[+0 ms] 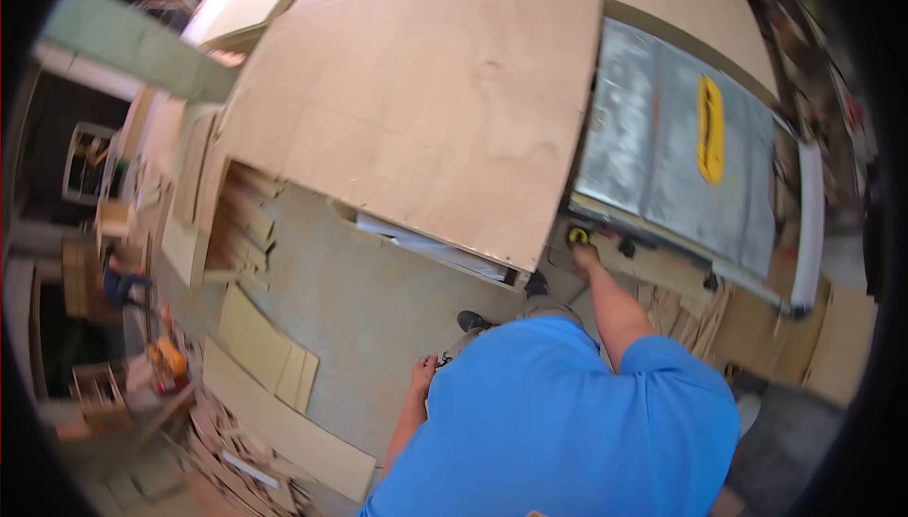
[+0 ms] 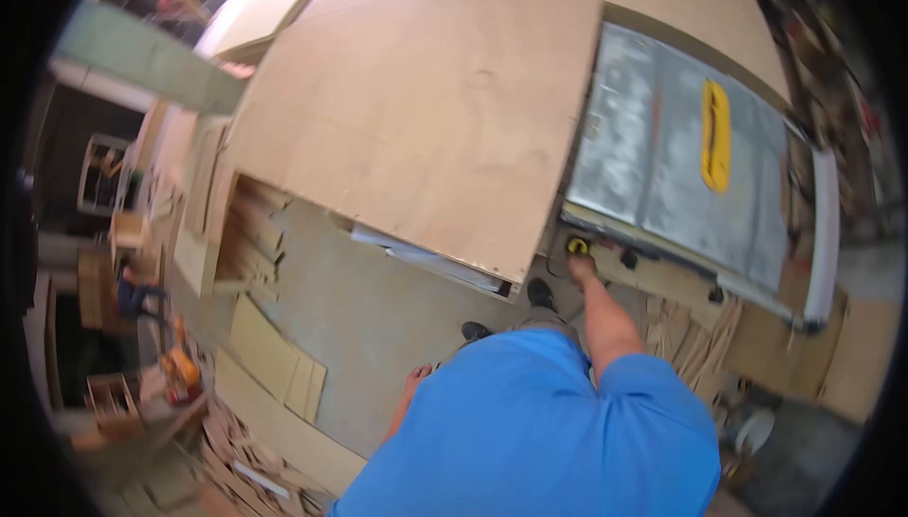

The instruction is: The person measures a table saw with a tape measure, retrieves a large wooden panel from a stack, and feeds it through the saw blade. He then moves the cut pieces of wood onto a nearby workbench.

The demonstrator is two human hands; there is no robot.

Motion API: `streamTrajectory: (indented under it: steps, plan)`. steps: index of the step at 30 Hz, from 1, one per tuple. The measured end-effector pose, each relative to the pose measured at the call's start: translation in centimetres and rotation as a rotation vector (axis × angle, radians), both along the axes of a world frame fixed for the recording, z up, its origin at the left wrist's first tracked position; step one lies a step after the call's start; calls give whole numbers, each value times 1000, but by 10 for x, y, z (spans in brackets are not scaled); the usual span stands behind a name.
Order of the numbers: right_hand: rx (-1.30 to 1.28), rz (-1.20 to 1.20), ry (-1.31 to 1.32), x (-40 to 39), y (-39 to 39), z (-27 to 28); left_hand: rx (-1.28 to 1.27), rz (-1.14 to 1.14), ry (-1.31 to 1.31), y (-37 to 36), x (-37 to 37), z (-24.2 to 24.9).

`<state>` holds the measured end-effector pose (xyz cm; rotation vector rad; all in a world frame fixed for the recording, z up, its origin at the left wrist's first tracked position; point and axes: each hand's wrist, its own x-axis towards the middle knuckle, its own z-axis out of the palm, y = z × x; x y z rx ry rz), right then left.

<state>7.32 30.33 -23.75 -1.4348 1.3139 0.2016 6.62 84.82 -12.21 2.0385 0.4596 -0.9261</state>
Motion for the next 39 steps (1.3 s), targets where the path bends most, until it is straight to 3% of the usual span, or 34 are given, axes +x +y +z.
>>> streamTrajectory:
  steps: [2, 7, 12, 16, 19, 21, 27, 29, 33, 35, 38, 39]
  plan:
    - [31, -139, -43, -5, 2, -24, -59, -61, -17, 16, -14, -20]
    - [288, -449, -174, 10, -10, 45, -81, -104, 27, 53, -20, -51]
    - [463, -1116, -435, 34, -46, 40, -131, -47, 44, 54, 16, -48]
    - [556, -1427, -448, 51, -47, 68, -58, 40, 36, 2, 46, 18]
    - [488, -1498, -529, 53, -49, 58, -61, 96, 61, -26, 58, 45]
    - [681, -1529, -673, 42, -57, 36, -61, 87, 60, -44, 59, 57]
    - [938, -1510, -1033, 20, -41, 33, -149, -141, -79, -19, 20, -8]
    - [947, -1397, -993, -7, -34, 42, -24, -146, -58, -15, 3, -20]
    - [1009, -1152, -961, -30, -32, 56, 164, -137, -17, -45, 6, 35]
    - [981, -1014, -996, -31, -33, 66, 148, -79, 45, -31, 12, 23]
    - [956, -815, -987, -32, -32, 52, 189, -125, -90, -26, 24, 17]
    - [951, -830, -843, -35, -36, 47, 177, -117, -95, -27, 26, 16]
